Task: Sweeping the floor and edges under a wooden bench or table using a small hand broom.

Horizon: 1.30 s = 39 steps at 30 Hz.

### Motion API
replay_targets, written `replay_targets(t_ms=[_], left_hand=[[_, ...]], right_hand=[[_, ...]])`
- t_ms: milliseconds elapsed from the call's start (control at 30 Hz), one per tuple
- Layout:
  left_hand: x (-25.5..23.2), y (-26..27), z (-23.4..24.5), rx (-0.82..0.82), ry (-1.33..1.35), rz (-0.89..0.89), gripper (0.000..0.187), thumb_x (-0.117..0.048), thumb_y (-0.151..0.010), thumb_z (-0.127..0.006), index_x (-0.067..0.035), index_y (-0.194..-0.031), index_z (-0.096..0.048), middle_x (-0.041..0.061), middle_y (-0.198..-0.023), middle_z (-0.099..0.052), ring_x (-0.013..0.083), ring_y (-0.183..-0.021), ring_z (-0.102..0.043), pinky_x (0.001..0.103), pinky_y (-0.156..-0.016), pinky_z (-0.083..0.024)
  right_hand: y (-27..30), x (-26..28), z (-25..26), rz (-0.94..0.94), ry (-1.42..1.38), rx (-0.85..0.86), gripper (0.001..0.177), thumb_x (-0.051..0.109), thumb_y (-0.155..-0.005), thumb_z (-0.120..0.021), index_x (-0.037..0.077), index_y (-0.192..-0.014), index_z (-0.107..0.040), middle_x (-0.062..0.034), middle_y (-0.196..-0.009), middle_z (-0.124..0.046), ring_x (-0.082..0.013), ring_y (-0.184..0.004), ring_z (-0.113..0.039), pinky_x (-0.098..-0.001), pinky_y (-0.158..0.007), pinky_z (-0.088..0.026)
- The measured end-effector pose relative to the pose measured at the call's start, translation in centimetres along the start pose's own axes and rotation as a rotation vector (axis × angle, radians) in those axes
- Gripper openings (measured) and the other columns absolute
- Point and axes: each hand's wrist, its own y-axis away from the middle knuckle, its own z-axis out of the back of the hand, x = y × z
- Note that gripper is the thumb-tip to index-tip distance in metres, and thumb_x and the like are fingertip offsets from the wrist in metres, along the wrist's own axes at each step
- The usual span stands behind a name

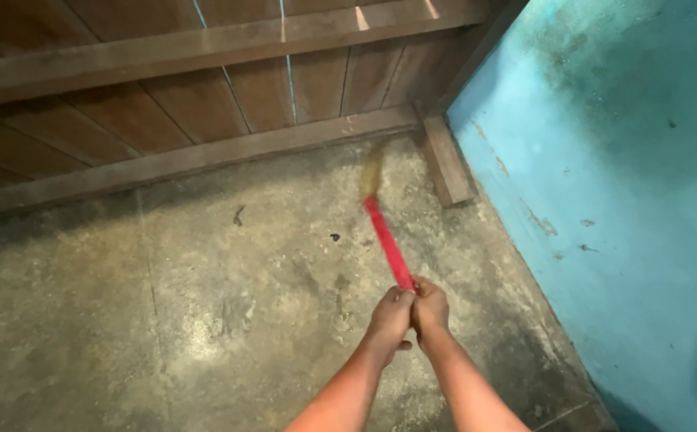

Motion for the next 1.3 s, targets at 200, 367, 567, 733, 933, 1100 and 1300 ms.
replay_targets(t_ms=[200, 367, 567, 733, 933, 1100, 1300], left_hand=[[0.8, 1.9, 1.1, 0.005, 0.010, 0.019, 0.051, -0.052, -0.092, -0.054, -0.025, -0.135, -0.055, 0.005, -0.121, -0.066, 0.0209, -0.105, -0.063, 0.045, -0.076, -0.054], [1.0, 2.2, 0.3, 0.065, 0.063, -0.013, 0.047, -0.048, -0.091, -0.053, -0.025, -0.132, -0.056, 0.003, -0.112, -0.069, 0.0195, -0.099, -0.066, 0.044, -0.076, -0.054], [2.5, 0.8, 0.5, 0.061, 0.117, -0.002, 0.043, -0.044, -0.095, -0.044, -0.017, -0.124, -0.062, 0.005, -0.109, -0.068, 0.0208, -0.095, -0.065, 0.045, -0.075, -0.056], [3.6, 2.4, 1.4, 0.036, 0.087, 0.061, 0.042, -0.047, -0.096, -0.042, -0.021, -0.126, -0.058, 0.001, -0.112, -0.067, 0.0197, -0.095, -0.066, 0.045, -0.075, -0.055], [7.3, 2.0, 2.1, 0.027, -0.072, 0.022, 0.045, -0.047, -0.094, -0.052, -0.017, -0.125, -0.062, 0.006, -0.106, -0.073, 0.0203, -0.087, -0.069, 0.043, -0.068, -0.055], [10.6, 1.3, 1.5, 0.079, -0.236, 0.147, 0.057, -0.044, -0.092, -0.062, -0.018, -0.141, -0.053, 0.007, -0.121, -0.065, 0.0280, -0.106, -0.065, 0.053, -0.078, -0.058], [17.6, -2.7, -0.7, 0.106, -0.268, 0.103, 0.067, -0.036, -0.098, -0.066, -0.013, -0.152, -0.034, 0.011, -0.135, -0.063, 0.0301, -0.121, -0.064, 0.050, -0.092, -0.057]], right_hand=[[2.7, 0.2, 0.9, -0.052, -0.112, 0.156, 0.033, 0.006, -0.091, -0.063, 0.002, -0.123, -0.071, -0.0109, -0.084, -0.070, -0.0169, -0.063, -0.060, -0.0326, -0.053, -0.047], [5.0, 0.9, 0.4, -0.007, -0.156, -0.039, 0.036, 0.005, -0.089, -0.061, 0.002, -0.123, -0.072, -0.0097, -0.088, -0.073, -0.0182, -0.069, -0.066, -0.0343, -0.059, -0.052], [6.2, 2.9, -0.7, -0.021, 0.180, -0.231, 0.041, 0.009, -0.086, -0.067, 0.010, -0.127, -0.072, -0.0086, -0.098, -0.076, -0.0174, -0.083, -0.070, -0.0363, -0.075, -0.054], [4.7, -1.7, 0.3, -0.062, 0.081, 0.015, 0.037, 0.002, -0.089, -0.062, 0.005, -0.124, -0.074, -0.0121, -0.097, -0.078, -0.0194, -0.079, -0.070, -0.0368, -0.071, -0.057], [7.8, -7.2, 2.4, 0.061, -0.125, 0.043, 0.040, 0.003, -0.093, -0.056, 0.006, -0.131, -0.068, -0.0061, -0.100, -0.077, -0.0171, -0.081, -0.073, -0.0313, -0.070, -0.059], [10.0, -12.5, 3.7, 0.093, 0.222, -0.264, 0.042, 0.012, -0.094, -0.065, 0.008, -0.136, -0.066, -0.0113, -0.099, -0.077, -0.0197, -0.083, -0.071, -0.0336, -0.076, -0.054], [10.7, -14.6, 4.1, 0.137, 0.213, -0.113, 0.043, 0.011, -0.089, -0.064, 0.011, -0.132, -0.070, -0.0104, -0.103, -0.081, -0.0192, -0.094, -0.074, -0.0352, -0.084, -0.057]])
